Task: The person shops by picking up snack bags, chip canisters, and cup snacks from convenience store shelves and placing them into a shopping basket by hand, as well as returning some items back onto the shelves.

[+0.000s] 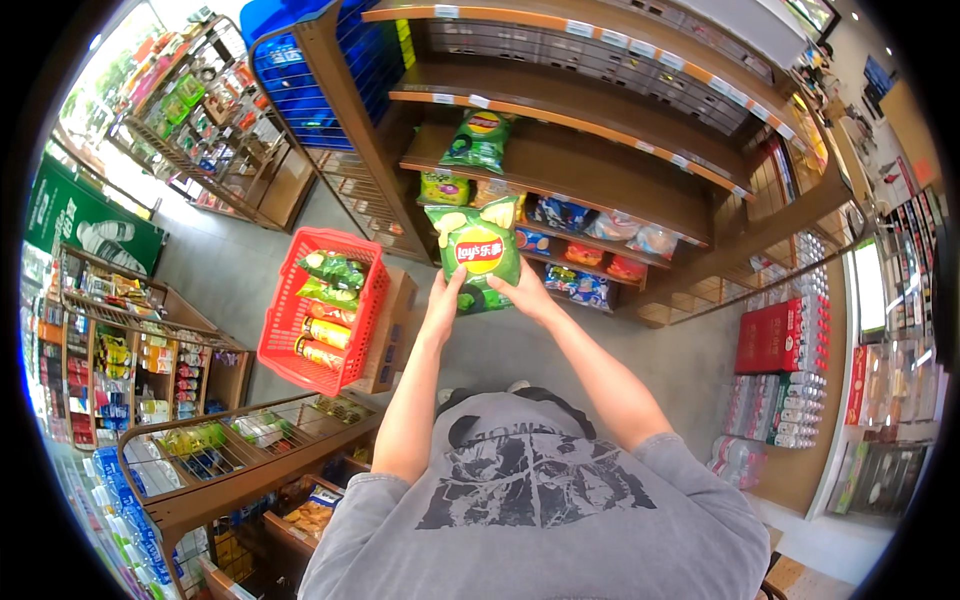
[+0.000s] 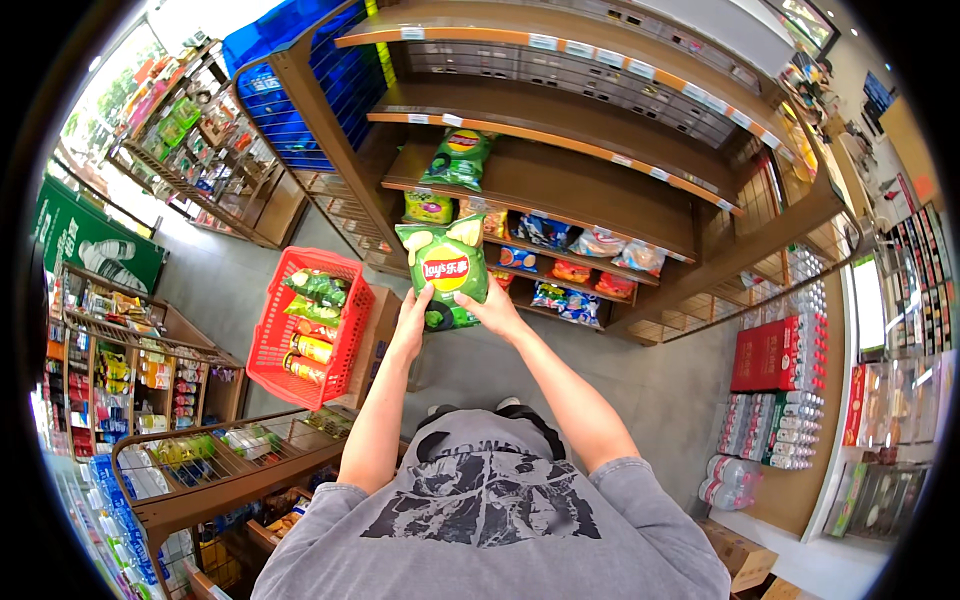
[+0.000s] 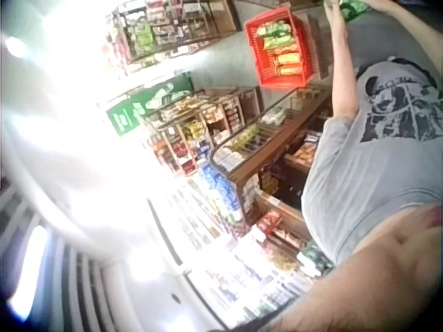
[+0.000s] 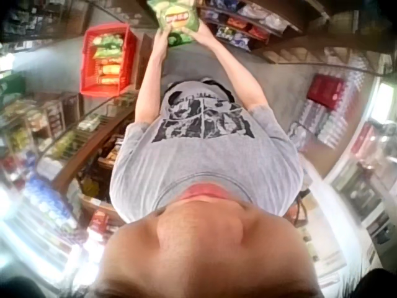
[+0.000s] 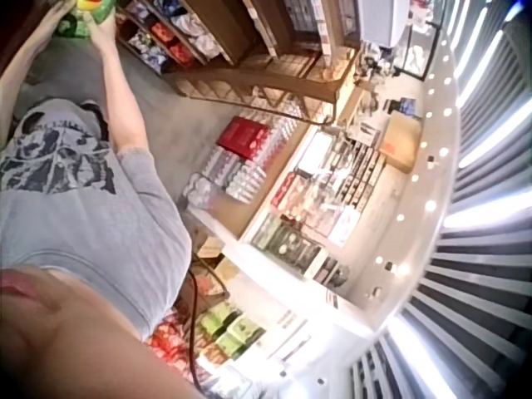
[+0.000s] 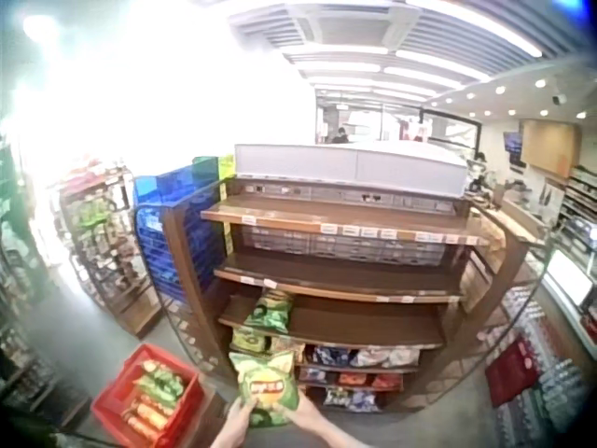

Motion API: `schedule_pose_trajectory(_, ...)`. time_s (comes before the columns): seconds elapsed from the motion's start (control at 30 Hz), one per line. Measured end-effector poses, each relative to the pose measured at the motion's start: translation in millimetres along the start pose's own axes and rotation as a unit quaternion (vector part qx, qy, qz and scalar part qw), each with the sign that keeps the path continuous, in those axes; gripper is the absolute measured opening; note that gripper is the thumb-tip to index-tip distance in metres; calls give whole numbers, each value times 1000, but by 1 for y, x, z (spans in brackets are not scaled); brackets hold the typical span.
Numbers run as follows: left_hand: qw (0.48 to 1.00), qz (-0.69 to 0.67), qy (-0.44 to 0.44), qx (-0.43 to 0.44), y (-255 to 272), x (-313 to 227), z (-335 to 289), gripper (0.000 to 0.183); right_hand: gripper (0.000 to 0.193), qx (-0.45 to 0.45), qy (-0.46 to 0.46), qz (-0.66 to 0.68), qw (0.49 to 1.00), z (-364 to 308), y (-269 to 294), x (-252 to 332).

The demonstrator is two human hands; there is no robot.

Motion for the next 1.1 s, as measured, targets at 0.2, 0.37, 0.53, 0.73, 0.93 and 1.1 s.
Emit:
schedule_pose_trajectory(0.2,999,0,14,29,-58,13,-6,56,74,-19,-17,24,999,-24,53,-12)
schedule_pose_trajectory(0.37,998,25,37,49,-92,19,-4,58,70,-64,-33,63,995,-48,83,-10)
schedule_pose_trajectory(0.53,993,-16,58,98,-121,20,7,54,60,-112,-19,41,993,-52,112,-14)
schedule_pose_trajectory(0.73,994,1,48,100,-148,32,18,51,56,-143,-41,49,988,-53,133,-23)
schedule_pose_trajectory(0.93,996,30,36,78,-147,45,11,53,54,-137,-38,69,987,-61,134,-27)
schedule_pose_trajectory(1.1,995,51,46,70,-142,54,8,58,51,-136,-39,94,985,-57,136,-39)
Point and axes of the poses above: each hand's wrist, its own z-axis towards the middle knuckle, its own y-axis out of the back of the hand, x = y × z, the point moved 5 cm from there along z, towards the middle knuckle, and after that the axes turned 8 degrees about -y, right-handed, at the moved point
